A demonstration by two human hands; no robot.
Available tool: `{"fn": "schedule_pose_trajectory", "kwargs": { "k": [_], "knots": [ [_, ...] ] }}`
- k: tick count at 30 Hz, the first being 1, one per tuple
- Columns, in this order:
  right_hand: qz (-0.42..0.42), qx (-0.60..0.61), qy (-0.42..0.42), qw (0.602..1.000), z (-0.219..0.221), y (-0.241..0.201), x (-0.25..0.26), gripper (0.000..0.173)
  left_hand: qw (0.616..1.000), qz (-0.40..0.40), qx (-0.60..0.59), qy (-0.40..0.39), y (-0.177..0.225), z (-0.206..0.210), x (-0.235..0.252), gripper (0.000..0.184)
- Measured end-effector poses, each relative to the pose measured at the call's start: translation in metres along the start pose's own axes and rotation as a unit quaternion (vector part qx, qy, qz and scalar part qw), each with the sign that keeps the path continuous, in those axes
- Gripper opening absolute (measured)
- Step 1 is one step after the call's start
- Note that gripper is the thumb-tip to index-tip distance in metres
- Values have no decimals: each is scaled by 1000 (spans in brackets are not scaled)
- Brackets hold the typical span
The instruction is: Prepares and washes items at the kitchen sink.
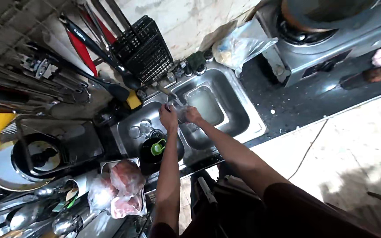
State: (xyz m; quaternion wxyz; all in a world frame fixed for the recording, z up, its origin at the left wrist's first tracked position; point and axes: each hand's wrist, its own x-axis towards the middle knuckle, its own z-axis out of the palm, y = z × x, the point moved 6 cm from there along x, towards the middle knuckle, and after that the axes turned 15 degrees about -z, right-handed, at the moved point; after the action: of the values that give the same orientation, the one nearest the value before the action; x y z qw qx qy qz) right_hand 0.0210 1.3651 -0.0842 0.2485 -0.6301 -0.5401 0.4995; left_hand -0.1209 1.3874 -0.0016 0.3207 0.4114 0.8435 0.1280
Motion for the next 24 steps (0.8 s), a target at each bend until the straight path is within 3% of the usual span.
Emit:
{"fn": "schedule_pose_trajectory", "kwargs": {
  "k": [3, 5, 8, 10, 12, 15, 19, 22, 24],
  "knots": [
    [20, 18, 63, 998, -16, -11, -12, 38, 989, -24, -91, -110, -10, 26, 5, 55],
    [14, 0, 138, 990, -28, -22, -24, 32, 974, -40, -138, -175, -20, 52, 2, 59],
    [-30, -3, 209, 978, -37, -37, -51, 51, 954, -72, -193, -217, -31, 81, 1, 49],
    [-57, -25, 218, 974, -35, -42, -64, 63, 957, -85, -180, -213, -38, 90, 3, 44],
    [-64, -37, 217, 973, -33, -41, -72, 64, 955, -75, -180, -223, -44, 96, 1, 35],
    [-35, -22, 208, 977, -41, -39, -63, 54, 945, -45, -182, -269, -45, 92, -10, 50],
    [33, -5, 138, 990, -37, -9, -29, 48, 951, -23, -202, -232, -32, 64, -24, 69],
    [47, 42, 96, 993, -17, 11, -18, 37, 973, 21, -146, -178, -23, 49, -32, 78],
    [63, 72, 78, 992, -5, 11, -25, 41, 986, 28, -78, -142, -20, 41, -34, 83]
  ]
}}
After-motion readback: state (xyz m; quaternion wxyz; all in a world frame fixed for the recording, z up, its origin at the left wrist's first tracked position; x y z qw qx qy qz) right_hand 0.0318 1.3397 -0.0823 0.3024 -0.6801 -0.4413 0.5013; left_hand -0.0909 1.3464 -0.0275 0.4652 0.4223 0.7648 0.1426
